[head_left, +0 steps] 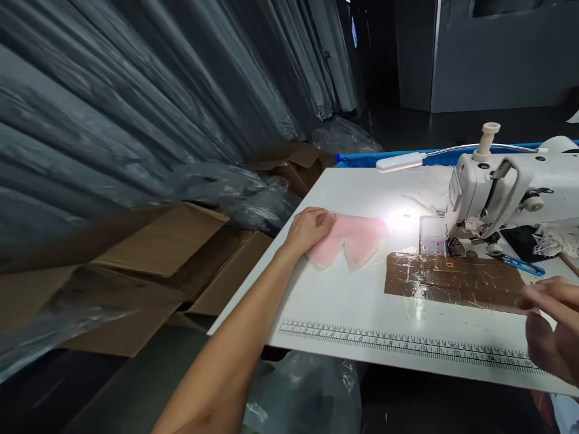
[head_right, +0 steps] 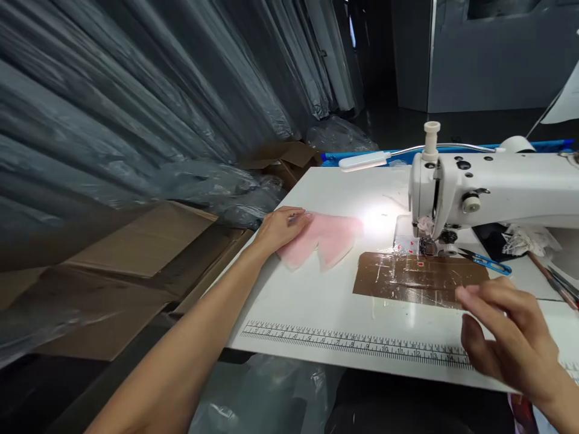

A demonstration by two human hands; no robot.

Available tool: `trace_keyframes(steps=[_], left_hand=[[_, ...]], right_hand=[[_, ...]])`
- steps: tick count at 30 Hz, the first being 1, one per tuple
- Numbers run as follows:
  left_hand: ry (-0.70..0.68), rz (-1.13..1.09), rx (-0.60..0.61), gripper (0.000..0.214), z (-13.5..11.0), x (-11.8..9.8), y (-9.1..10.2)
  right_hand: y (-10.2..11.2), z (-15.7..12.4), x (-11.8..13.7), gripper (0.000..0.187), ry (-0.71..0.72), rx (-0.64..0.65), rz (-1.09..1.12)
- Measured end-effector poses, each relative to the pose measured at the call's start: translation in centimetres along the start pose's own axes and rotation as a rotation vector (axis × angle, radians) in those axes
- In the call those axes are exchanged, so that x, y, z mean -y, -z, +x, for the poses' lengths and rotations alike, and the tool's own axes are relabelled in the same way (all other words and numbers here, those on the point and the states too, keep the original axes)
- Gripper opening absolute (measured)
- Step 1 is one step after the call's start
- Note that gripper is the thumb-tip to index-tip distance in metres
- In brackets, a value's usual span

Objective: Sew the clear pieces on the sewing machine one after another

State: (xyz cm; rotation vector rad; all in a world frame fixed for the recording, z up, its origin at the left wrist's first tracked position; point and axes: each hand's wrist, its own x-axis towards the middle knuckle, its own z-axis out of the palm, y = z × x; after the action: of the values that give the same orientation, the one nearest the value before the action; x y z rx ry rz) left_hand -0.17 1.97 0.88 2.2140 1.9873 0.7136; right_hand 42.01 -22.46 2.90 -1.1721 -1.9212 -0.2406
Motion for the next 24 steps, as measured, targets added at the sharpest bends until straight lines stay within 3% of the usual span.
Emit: trace_keyframes(steps=[4, 9, 11, 14, 16, 18, 24], left_hand=[[0.03, 0.005, -0.034, 0.034, -1.1, 0.5, -0.8], [0.034, 0.0, -0.105, 0.03, -1.7, -0.4, -0.4], [-0.033, -0.025, -0.137, 0.023, -2.3, -1.3, 0.2], [-0.246, -0.118, -0.136, 0.012, -4.0, -3.6, 1.0], [-0.362, -0.187, -0.041, 0.008, -5.8, -5.7, 1.0], [-0.434, -0.246, 0.108, 0.007, -7.8, -8.2, 0.7], [-0.741, -0.611, 0.483, 0.012, -13.2, -16.4, 0.4]], right_hand=[[-2.3, 1.8, -0.9, 0.075, 0.229, -0.104, -0.115], [-1.9, 1.6, -0.9, 0.069, 0.214, -0.086, -0.158], [-1.9, 1.3, -0.9, 0.061, 0.209, -0.056, -0.126], [-2.4, 1.1, -0.8, 0.04, 0.219, 0.033, -0.015], [-3.1, 1.2, -0.5, 0.033, 0.197, 0.096, 0.077], [-3.9, 1.3, 0.0, 0.037, 0.143, 0.163, 0.161], [-5.2, 1.6, 1.9, 0.085, -0.002, 0.437, 0.442]])
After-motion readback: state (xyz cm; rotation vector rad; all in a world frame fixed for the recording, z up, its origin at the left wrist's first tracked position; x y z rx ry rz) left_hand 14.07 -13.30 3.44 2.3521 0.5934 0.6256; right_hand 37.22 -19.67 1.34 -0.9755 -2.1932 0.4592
